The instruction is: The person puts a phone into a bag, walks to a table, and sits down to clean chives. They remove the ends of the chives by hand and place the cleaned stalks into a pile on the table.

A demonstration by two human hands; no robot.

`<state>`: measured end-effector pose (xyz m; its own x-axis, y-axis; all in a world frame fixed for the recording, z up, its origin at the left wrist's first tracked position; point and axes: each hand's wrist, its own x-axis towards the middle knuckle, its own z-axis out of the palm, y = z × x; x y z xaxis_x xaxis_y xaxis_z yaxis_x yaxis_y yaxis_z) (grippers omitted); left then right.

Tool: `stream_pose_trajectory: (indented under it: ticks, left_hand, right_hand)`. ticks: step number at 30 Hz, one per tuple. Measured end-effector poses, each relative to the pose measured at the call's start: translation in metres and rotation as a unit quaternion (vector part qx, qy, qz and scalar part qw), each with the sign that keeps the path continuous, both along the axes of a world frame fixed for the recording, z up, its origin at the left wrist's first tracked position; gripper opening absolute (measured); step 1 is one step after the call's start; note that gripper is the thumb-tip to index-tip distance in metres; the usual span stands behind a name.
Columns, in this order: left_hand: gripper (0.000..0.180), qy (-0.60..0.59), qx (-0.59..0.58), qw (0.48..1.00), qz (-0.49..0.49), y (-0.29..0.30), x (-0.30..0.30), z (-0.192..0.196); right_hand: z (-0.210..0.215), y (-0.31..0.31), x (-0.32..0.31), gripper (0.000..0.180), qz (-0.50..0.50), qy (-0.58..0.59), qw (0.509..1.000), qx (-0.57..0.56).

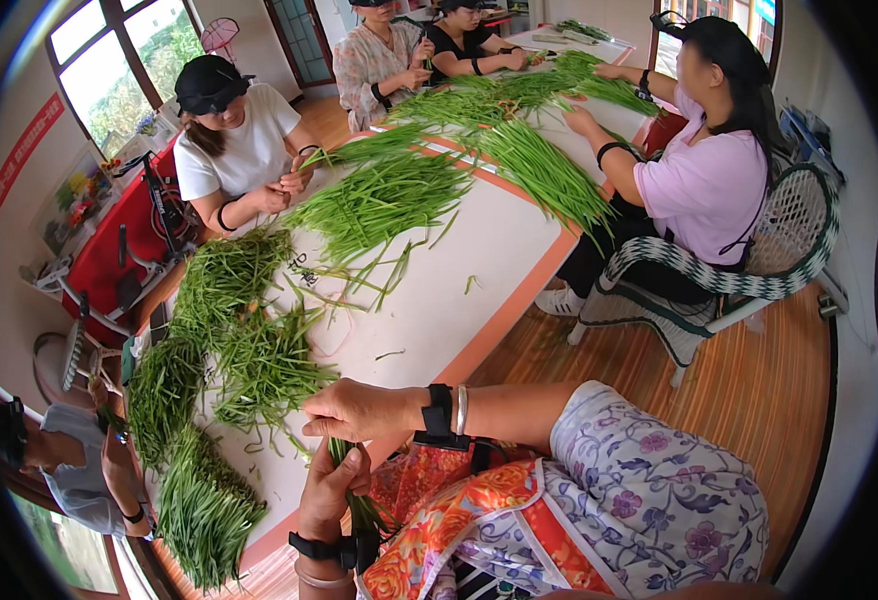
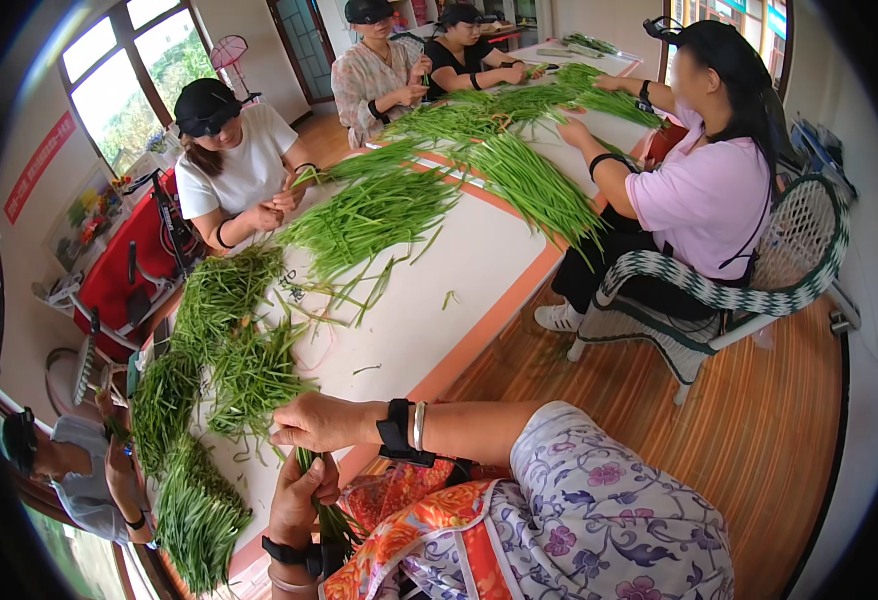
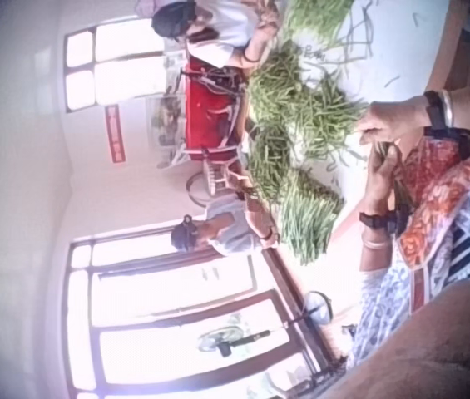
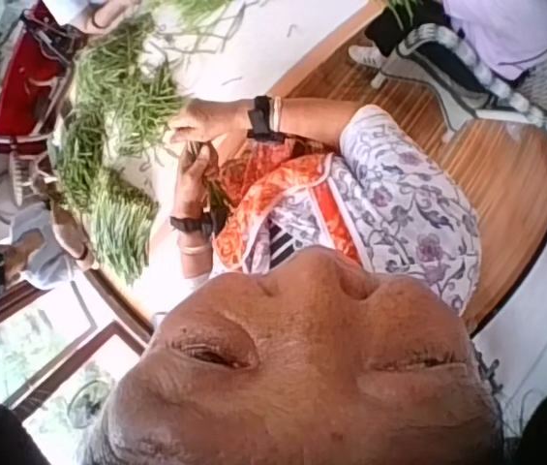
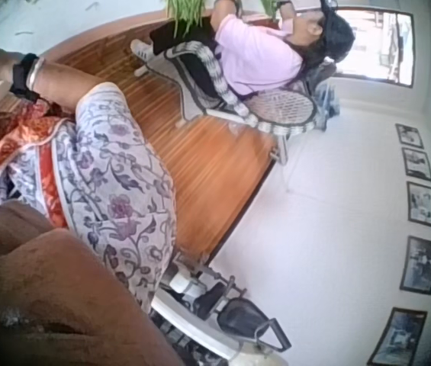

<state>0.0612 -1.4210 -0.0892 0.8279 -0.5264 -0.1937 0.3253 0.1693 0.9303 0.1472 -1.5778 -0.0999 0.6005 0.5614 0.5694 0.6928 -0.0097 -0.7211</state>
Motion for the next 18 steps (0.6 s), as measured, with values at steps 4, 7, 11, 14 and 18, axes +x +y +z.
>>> stream_pose_trajectory:
  ticks: [4,7,11,14,18]
  left_hand:
    - [0.015,0.049,0.028,0.998,0.039,0.000,-0.003,0.003]
    - [0.015,0.058,0.036,0.996,0.057,0.001,-0.011,0.005]
    - [0.014,0.085,-0.009,0.991,0.100,0.013,-0.013,-0.005]
    - [0.015,0.084,-0.137,0.984,0.074,0.019,0.009,-0.014]
    - [0.020,0.072,-0.205,0.976,0.031,0.026,0.010,-0.024]
  right_hand:
    - [-0.007,0.003,-0.003,0.033,0.003,0.022,1.000,-0.009]
    - [-0.006,0.006,-0.007,0.034,0.007,0.056,0.998,-0.013]
    - [-0.015,0.005,0.003,0.024,0.002,0.086,0.995,0.059]
    - [0.003,-0.028,0.013,0.027,0.028,0.325,0.944,0.046]
    - [0.006,-0.032,0.005,0.030,0.047,0.303,0.952,0.002]
